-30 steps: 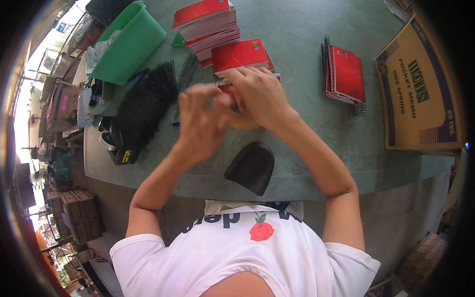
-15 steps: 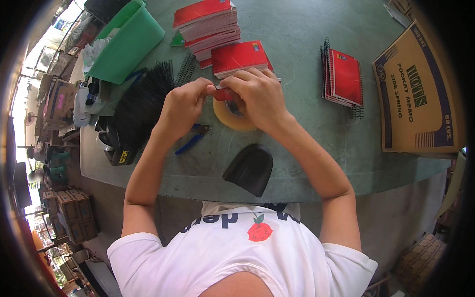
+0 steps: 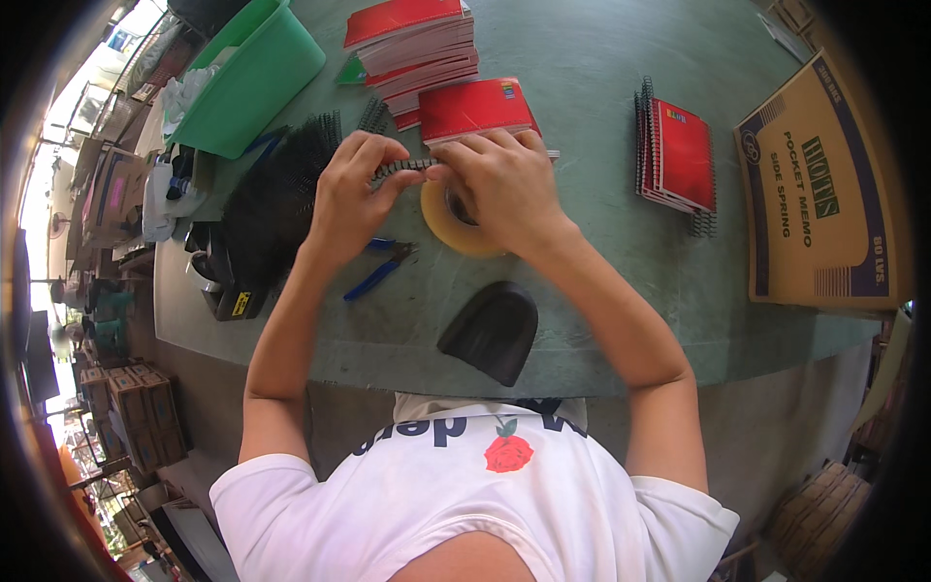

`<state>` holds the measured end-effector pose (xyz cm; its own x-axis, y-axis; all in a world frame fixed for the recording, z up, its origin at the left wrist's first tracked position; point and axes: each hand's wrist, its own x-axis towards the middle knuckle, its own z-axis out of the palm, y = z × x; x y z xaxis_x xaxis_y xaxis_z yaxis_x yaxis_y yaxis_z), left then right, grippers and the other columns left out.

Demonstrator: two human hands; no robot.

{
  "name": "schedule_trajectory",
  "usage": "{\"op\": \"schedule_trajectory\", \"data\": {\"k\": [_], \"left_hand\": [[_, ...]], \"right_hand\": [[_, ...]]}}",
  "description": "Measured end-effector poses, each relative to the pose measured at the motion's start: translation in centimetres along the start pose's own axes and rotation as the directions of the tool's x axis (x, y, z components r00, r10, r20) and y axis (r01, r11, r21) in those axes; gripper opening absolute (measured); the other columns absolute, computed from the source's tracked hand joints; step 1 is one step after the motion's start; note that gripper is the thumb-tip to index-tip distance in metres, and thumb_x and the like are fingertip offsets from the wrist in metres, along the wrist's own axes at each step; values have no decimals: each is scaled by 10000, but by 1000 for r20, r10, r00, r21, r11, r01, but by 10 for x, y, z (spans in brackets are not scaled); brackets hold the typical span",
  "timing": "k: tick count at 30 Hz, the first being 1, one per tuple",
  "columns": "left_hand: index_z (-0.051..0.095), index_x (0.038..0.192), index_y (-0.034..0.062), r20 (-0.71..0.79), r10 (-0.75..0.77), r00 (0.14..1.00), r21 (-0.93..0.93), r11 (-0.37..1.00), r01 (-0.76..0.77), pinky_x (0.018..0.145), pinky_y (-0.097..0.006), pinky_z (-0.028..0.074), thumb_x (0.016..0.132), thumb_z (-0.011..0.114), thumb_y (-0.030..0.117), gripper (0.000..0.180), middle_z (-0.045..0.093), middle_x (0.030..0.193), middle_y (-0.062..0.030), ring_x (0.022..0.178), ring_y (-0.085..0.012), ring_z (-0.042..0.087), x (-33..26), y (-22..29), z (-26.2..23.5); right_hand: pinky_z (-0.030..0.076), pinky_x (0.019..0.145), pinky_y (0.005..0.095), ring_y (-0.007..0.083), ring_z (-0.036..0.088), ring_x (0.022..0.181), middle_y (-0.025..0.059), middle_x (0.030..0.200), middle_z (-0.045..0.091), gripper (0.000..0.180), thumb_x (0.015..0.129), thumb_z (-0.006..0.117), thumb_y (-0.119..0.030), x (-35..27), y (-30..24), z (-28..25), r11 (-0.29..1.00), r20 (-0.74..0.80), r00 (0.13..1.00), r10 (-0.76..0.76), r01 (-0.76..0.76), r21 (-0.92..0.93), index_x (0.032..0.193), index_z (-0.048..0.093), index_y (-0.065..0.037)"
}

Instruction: The person inserts a metal spiral coil into the punched holes of red notebooks and trims the excess wire using a pair of pliers.

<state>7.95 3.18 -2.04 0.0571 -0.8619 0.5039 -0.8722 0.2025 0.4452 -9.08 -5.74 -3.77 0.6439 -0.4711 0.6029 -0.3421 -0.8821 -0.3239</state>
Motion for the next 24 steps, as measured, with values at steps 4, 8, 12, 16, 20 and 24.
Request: {"op": "schedule_trajectory", "data": {"k": [4,8,12,16,20,24], "left_hand": [[566,924,48,-165,261,951,292,934,-206,658,-381,494,792,677,264,276,580,808,-127,744,-304,609,-5,27,5],[558,875,24,387,-35,922,10,999,34,661,-421,480,794,694,241,268,590,826,-170,761,-333,601,-50,43,25],[532,954,14,508,-100,856,-62,986,152,673,-441,480,825,664,313,352,593,846,-188,816,-381,602,-71,43,42],[486,1100,25,553,-143,821,-136,956,259,707,-445,481,825,665,331,449,599,916,-196,862,-405,593,-80,49,45],[465,1161,37,538,-95,838,-260,926,272,749,-453,481,797,695,278,494,579,993,-210,910,-413,580,-97,48,59],[483,1172,53,518,-148,842,-376,845,380,790,-460,482,769,705,158,471,559,1006,-216,927,-421,575,-105,56,67]], "right_hand": [[414,745,337,207,624,869,6,891,668,174,842,623,-189,3,2,1,993,-7,998,61,-60,105,1009,615,-143],[416,742,341,212,628,854,14,880,672,154,834,635,-186,2,7,5,998,118,993,5,2,-55,971,628,-118],[427,762,352,217,634,838,30,848,681,141,816,655,-188,5,0,0,989,26,995,95,-97,114,925,638,-100],[442,788,360,224,638,803,46,813,686,118,797,668,-177,3,3,4,989,-53,996,71,-64,130,863,640,-82],[446,778,359,227,640,799,59,816,687,101,780,677,-146,1,3,8,991,-102,993,56,-43,125,848,647,-78],[451,758,361,236,639,781,67,812,683,81,764,683,-120,0,6,12,983,-117,991,66,-44,180,822,653,-72]]}}
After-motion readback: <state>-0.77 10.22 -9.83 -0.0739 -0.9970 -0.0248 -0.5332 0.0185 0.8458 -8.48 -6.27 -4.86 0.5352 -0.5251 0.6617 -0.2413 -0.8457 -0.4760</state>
